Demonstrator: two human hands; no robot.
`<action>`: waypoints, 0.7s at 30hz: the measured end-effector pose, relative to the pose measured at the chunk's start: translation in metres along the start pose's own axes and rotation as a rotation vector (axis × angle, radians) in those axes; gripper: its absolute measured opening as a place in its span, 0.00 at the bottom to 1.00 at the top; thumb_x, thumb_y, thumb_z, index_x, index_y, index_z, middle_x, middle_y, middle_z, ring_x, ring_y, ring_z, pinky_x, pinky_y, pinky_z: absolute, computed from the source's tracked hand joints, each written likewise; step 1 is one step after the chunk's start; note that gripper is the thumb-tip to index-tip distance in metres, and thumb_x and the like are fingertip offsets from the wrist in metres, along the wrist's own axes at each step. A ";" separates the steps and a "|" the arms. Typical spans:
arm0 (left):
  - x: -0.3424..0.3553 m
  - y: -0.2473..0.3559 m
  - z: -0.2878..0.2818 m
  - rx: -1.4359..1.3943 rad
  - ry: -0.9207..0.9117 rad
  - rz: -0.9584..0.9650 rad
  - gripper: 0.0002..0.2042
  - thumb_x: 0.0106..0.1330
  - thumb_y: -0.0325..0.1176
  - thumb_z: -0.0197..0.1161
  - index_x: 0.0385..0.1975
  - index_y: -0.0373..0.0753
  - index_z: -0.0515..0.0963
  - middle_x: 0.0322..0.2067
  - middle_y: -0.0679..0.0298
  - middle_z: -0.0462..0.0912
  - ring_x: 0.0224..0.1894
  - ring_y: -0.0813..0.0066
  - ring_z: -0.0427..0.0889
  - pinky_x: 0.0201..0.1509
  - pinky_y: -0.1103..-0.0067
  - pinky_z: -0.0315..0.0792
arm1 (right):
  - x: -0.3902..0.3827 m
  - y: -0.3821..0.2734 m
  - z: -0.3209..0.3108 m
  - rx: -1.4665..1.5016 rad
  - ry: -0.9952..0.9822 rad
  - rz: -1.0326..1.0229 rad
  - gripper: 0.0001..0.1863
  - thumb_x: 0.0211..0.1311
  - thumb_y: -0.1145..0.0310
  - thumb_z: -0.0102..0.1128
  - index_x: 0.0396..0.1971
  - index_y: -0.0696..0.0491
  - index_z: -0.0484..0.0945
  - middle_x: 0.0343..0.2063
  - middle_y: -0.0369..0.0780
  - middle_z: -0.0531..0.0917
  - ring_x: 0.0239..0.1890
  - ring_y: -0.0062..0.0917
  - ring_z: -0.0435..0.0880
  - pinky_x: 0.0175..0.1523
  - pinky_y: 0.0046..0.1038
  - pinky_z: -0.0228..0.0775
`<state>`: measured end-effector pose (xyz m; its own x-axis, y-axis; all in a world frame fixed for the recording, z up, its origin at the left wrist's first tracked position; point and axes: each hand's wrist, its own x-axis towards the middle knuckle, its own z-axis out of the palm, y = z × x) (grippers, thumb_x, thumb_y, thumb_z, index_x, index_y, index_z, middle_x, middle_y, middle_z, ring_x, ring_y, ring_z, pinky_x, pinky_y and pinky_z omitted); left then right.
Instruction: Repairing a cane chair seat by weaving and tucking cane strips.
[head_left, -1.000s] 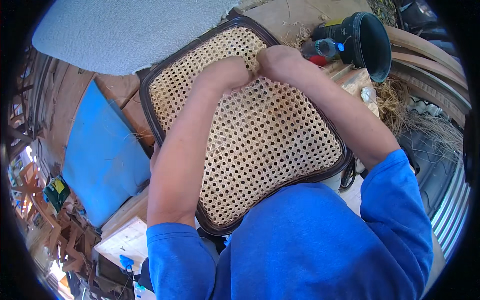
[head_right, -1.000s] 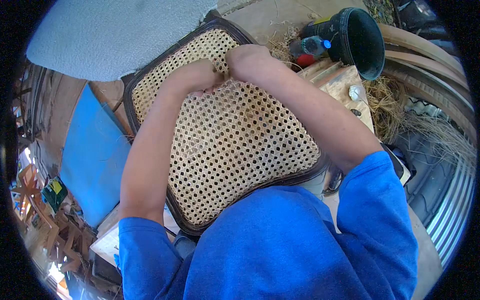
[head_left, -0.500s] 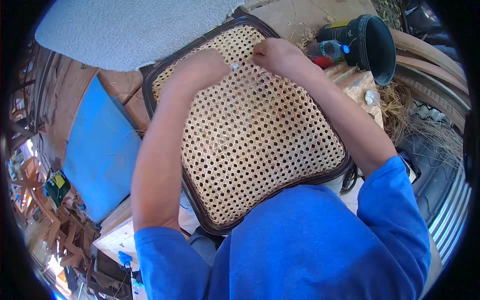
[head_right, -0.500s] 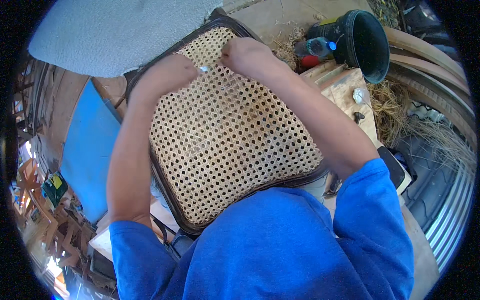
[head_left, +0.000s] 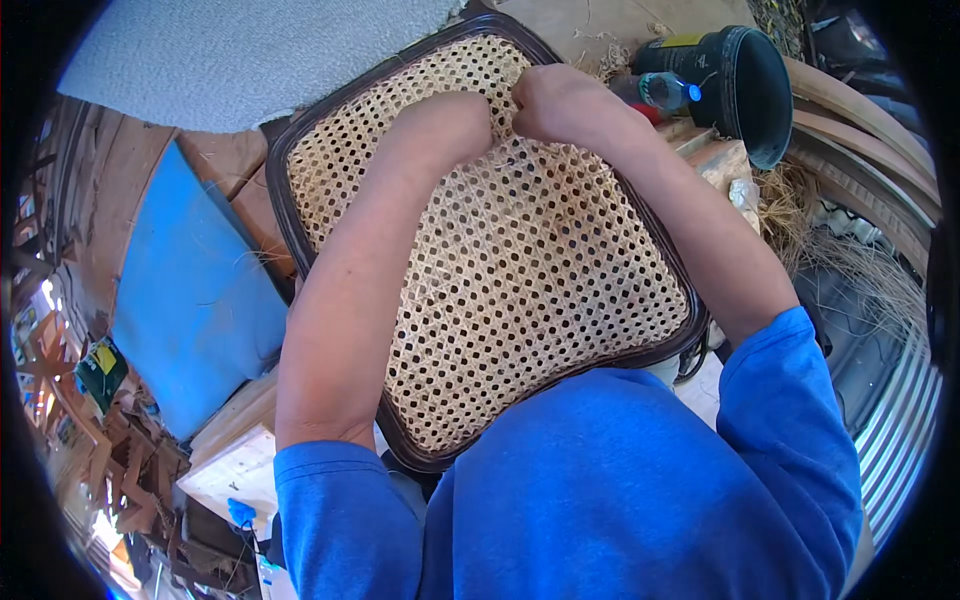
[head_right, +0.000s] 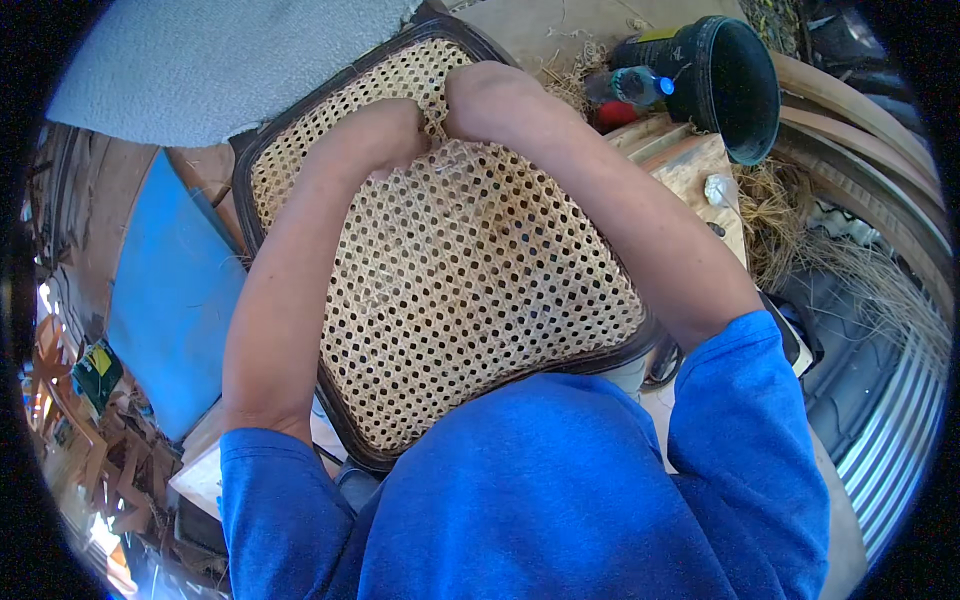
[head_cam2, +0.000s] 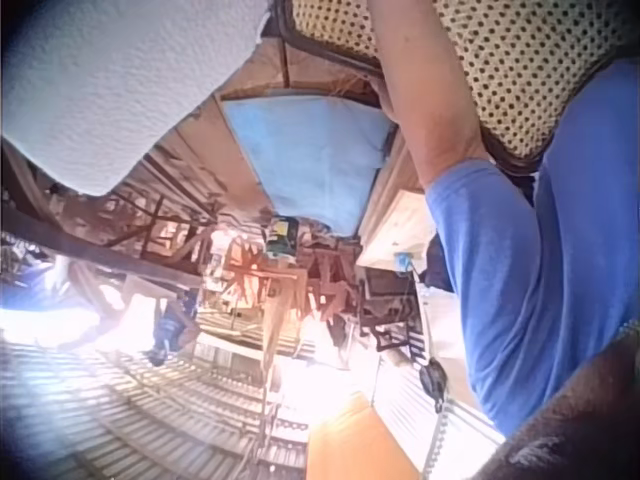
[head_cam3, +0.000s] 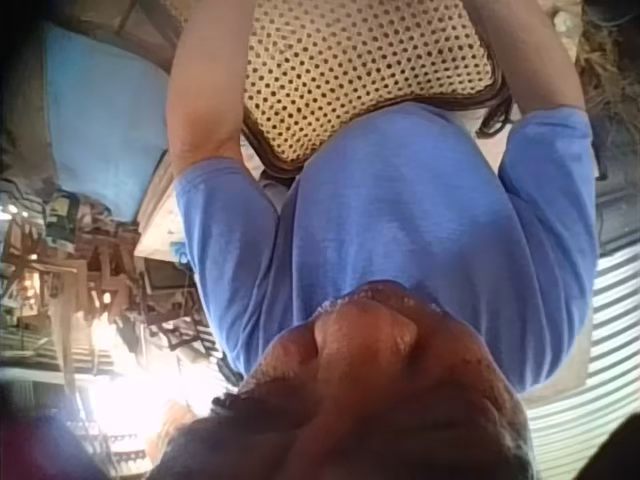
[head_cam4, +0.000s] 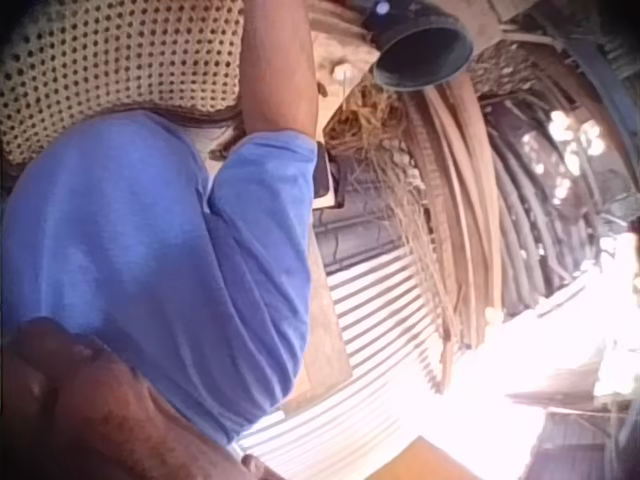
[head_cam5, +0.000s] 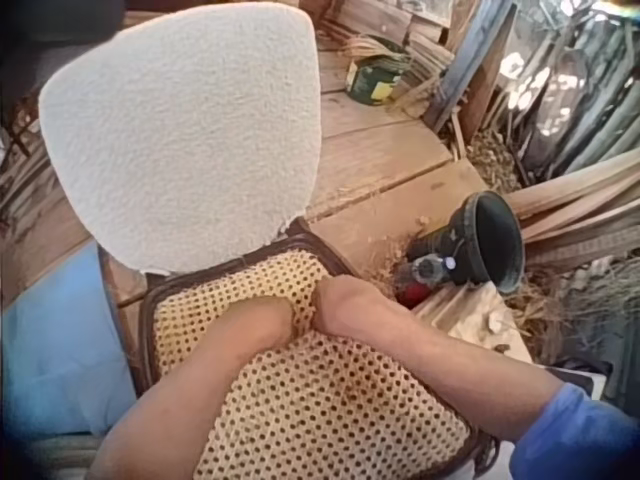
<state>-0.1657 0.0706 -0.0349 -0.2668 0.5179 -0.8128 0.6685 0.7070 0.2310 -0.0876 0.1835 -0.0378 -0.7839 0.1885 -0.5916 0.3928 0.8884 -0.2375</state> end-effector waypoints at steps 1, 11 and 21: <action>-0.001 0.000 0.001 -0.002 0.000 0.002 0.11 0.56 0.26 0.55 0.36 0.33 0.82 0.36 0.53 0.83 0.39 0.62 0.83 0.45 0.70 0.76 | 0.001 0.000 0.000 -0.059 0.001 -0.028 0.13 0.48 0.67 0.54 0.31 0.57 0.81 0.31 0.51 0.82 0.39 0.41 0.82 0.47 0.37 0.73; -0.006 -0.003 0.014 -0.010 0.146 0.025 0.12 0.63 0.34 0.55 0.38 0.35 0.80 0.36 0.54 0.83 0.38 0.63 0.84 0.42 0.71 0.77 | -0.005 -0.011 0.019 -0.160 -0.033 -0.017 0.12 0.56 0.65 0.57 0.39 0.52 0.79 0.35 0.45 0.83 0.41 0.40 0.81 0.46 0.37 0.73; -0.013 -0.041 0.026 0.053 0.345 -0.044 0.14 0.64 0.37 0.52 0.34 0.34 0.82 0.35 0.53 0.84 0.39 0.59 0.84 0.43 0.66 0.77 | -0.026 -0.003 0.042 -0.084 0.360 -0.180 0.11 0.52 0.76 0.54 0.37 0.53 0.77 0.34 0.43 0.81 0.42 0.39 0.80 0.46 0.37 0.72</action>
<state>-0.1717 0.0227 -0.0480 -0.5089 0.6265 -0.5904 0.6840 0.7107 0.1645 -0.0482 0.1588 -0.0546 -0.9605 0.1481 -0.2354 0.2052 0.9487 -0.2405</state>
